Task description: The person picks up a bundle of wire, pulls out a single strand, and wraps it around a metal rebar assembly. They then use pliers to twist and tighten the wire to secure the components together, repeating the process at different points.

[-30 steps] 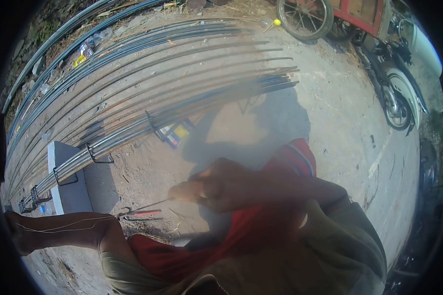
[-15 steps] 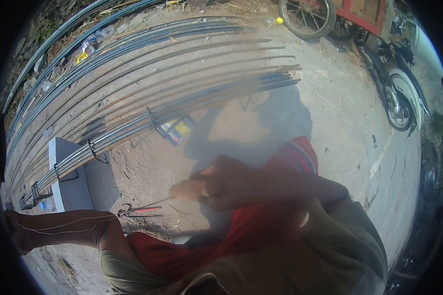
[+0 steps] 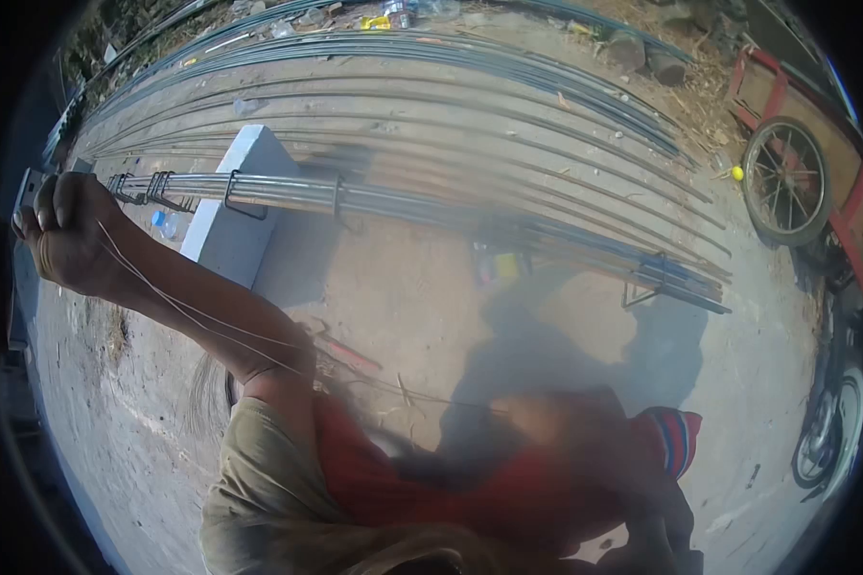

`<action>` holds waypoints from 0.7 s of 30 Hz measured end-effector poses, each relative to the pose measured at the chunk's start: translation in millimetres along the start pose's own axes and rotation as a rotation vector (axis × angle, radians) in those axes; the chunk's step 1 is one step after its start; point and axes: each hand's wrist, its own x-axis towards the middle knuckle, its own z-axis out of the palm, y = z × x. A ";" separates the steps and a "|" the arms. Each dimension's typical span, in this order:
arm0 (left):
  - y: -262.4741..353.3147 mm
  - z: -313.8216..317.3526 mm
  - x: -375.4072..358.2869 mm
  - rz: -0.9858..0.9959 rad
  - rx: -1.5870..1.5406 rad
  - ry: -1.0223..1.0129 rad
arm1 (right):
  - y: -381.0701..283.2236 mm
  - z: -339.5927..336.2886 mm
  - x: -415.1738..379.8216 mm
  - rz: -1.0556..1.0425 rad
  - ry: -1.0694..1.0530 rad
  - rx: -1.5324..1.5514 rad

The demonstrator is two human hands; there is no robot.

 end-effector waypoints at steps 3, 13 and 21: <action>-21.3 32.6 -19.9 0.060 0.037 0.171 | 0.0 1.2 -6.1 -0.028 0.091 -0.185; -59.3 34.9 -32.8 -0.252 -0.285 0.152 | -10.5 -16.0 8.3 0.429 0.163 -0.180; -123.5 0.5 -26.3 -0.354 -0.223 0.389 | -49.3 -98.7 -17.2 0.289 0.169 -0.452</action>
